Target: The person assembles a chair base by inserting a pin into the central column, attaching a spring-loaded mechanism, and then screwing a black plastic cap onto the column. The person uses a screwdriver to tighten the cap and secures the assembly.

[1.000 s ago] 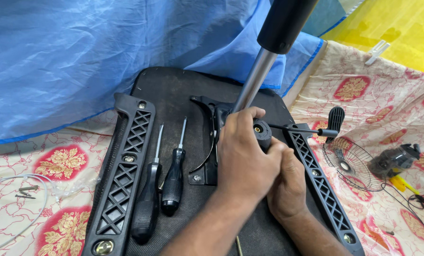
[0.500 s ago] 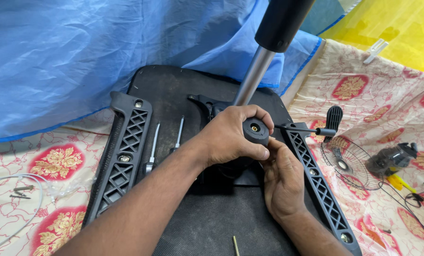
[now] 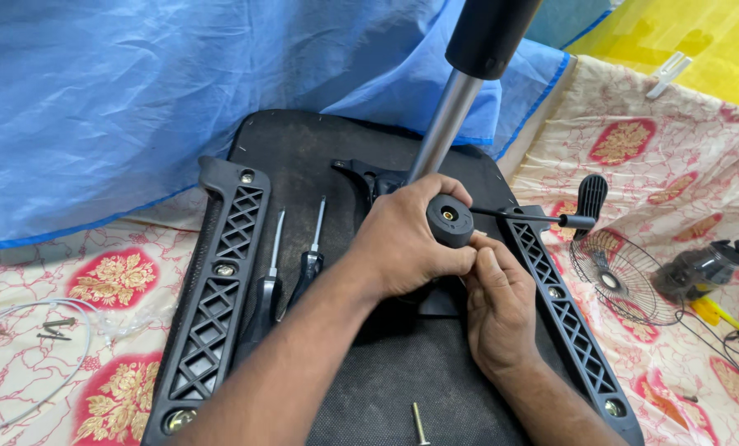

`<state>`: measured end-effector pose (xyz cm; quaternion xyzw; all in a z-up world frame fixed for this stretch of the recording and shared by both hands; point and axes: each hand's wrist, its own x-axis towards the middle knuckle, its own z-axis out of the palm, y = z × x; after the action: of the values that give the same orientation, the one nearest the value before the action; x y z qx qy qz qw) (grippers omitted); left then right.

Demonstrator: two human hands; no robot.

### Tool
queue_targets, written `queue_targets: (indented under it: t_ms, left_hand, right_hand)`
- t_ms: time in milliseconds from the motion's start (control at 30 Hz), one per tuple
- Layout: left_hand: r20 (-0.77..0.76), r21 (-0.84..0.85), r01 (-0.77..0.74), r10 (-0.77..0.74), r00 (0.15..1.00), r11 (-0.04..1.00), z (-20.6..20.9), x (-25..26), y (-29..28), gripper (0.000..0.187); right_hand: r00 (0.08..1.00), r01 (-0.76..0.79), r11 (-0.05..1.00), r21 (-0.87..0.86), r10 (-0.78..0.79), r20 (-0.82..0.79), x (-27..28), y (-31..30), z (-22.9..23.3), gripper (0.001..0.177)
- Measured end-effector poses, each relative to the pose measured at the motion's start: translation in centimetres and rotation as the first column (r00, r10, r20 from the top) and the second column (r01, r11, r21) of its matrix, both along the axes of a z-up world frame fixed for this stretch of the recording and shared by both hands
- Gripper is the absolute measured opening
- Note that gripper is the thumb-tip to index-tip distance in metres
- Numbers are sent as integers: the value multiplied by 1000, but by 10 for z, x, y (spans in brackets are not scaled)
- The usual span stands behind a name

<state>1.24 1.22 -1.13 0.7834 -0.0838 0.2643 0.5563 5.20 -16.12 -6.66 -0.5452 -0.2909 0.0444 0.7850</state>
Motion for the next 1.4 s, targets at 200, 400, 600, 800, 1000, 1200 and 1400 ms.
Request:
queue_targets:
  t_ms: [200,400,600,800,1000,1200,1400]
  left_hand:
    - [91,-9,-55,55,994,998,5,-9,-10,58]
    - [236,-72,-564,564,792,823,-6,-20,-61,62]
    - [-57,51,-71,74,996,996,4,1,-7,47]
    - [-13,-11,74,-74,997,997,13,-4,-3,50]
    - [228,-80,-584,586,778,807,-9,-12,-58,65]
    - [183,-16,-380,376,908,925,-9,0,-32,42]
    - [-84,-35,116,-119,989,993,6,7,7,38]
  right_hand:
    - [1000,9,999,-34,-9,-1,2,-3,-1,36]
    - [997,39,997,-68,-43,-64,1,-2,-6,31]
    - [998,51,997,-51,-53,-32,0,2,0,34]
    - [998,44,997,-59,-46,-32,5,-1,-4,37]
    - [996,56,996,-69,-60,-60,10,-5,-16,12]
    - [997,45,998,-52,-48,-57,3,0,-6,28]
    - [994,90,991,-95,-96,-53,4,3,1,33]
